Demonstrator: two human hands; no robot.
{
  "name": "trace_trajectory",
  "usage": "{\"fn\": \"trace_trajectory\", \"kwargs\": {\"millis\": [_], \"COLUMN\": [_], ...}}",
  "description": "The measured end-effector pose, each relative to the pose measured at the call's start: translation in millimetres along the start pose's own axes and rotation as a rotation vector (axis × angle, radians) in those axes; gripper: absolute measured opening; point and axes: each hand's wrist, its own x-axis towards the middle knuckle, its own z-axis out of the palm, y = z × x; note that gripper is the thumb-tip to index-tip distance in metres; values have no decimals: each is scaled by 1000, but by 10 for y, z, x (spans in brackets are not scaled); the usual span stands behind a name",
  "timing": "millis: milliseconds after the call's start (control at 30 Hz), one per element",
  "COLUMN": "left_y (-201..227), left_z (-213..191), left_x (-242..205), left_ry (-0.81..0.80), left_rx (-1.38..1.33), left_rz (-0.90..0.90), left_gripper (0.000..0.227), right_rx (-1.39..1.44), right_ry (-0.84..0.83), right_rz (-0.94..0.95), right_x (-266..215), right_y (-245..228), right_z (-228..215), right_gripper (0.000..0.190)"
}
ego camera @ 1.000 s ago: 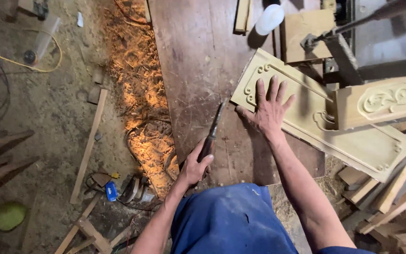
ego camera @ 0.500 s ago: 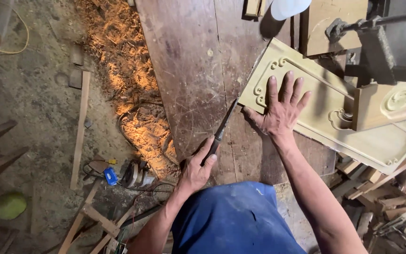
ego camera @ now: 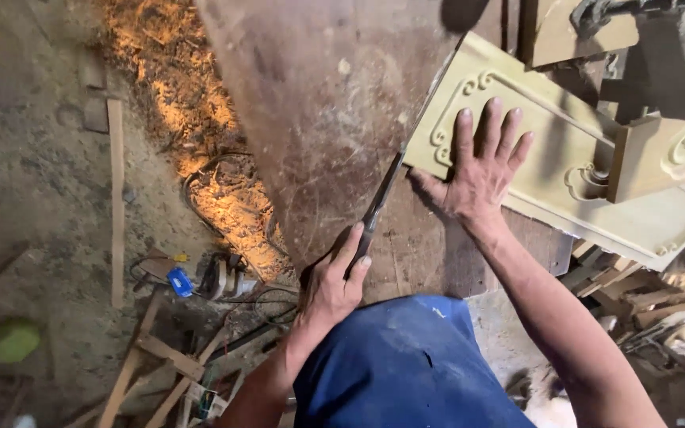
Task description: Using a hand chisel to trim and smooth the edges of decorative wooden panels on a workbench.
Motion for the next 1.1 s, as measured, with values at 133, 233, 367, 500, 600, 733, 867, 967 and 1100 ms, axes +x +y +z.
{"fn": "trace_trajectory", "kwargs": {"millis": [133,233,367,500,600,733,867,967,1100], "left_y": [132,11,-229,-270,-211,-130,-71,61,164], "left_z": [-285,-239,-75,-125,-142,-158,-191,-255,-317], "left_x": [-103,-272,-333,-297,-273,-236,-257,-246,-272], "left_ry": [-110,-120,28,1,16,18,41,54,59], "left_rx": [-111,-213,-262,-238,-204,-208,-190,-200,-152], "left_rz": [-87,-122,-53,-50,-23,-31,-5,17,58], "left_gripper": [58,58,51,52,50,49,49,49,49], "right_rx": [20,49,65,-23,32,38,69,90,137], "right_ry": [41,59,217,343,381,380,460,499,467], "right_rz": [-53,-25,-83,-190,-224,-214,-208,-231,-195], "right_x": [-3,35,-21,-182,-40,-78,-70,-22,12], "right_y": [-28,-74,-77,47,-164,-132,-233,-318,-443], "right_z": [-64,-110,-141,51,-192,-95,-38,-105,-164], "right_gripper": [117,111,82,60,55,51,25,27,40]}}
